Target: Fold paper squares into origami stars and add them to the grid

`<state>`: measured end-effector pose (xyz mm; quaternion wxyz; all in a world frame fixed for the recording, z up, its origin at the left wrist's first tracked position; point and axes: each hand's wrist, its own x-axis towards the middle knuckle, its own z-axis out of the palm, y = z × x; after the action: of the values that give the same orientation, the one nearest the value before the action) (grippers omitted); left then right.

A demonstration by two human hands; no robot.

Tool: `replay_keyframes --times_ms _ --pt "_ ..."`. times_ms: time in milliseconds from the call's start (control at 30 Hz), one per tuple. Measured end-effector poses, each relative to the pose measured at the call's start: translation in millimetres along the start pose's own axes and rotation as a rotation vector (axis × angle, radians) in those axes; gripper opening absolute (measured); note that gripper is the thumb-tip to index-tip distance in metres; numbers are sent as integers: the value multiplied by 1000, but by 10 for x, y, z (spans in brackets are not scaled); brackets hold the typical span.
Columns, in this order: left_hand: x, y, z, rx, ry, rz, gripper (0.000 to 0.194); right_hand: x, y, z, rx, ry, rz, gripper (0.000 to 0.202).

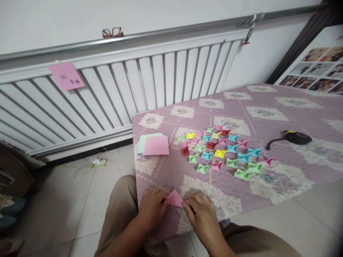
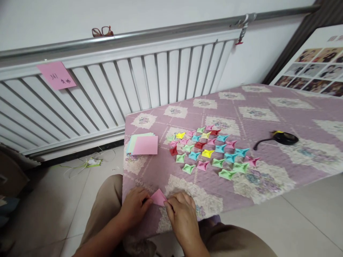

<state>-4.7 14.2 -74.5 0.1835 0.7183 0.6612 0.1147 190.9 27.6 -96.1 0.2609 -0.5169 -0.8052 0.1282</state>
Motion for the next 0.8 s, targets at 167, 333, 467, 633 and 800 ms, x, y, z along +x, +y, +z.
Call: replay_keyframes --times_ms 167,333,467,633,800 --pt "72 25 -91 55 -86 -6 20 17 -15 16 -9 26 27 24" --pt "141 38 -156 126 -154 -11 23 19 -30 15 -32 37 43 26" --pt "169 43 -170 141 -175 -27 24 33 -44 20 -56 38 60 27" --pt "204 43 -185 144 -211 -57 25 46 -58 34 -97 40 81 29" --pt "246 50 -224 152 -259 -54 26 66 -67 35 -150 38 93 28"
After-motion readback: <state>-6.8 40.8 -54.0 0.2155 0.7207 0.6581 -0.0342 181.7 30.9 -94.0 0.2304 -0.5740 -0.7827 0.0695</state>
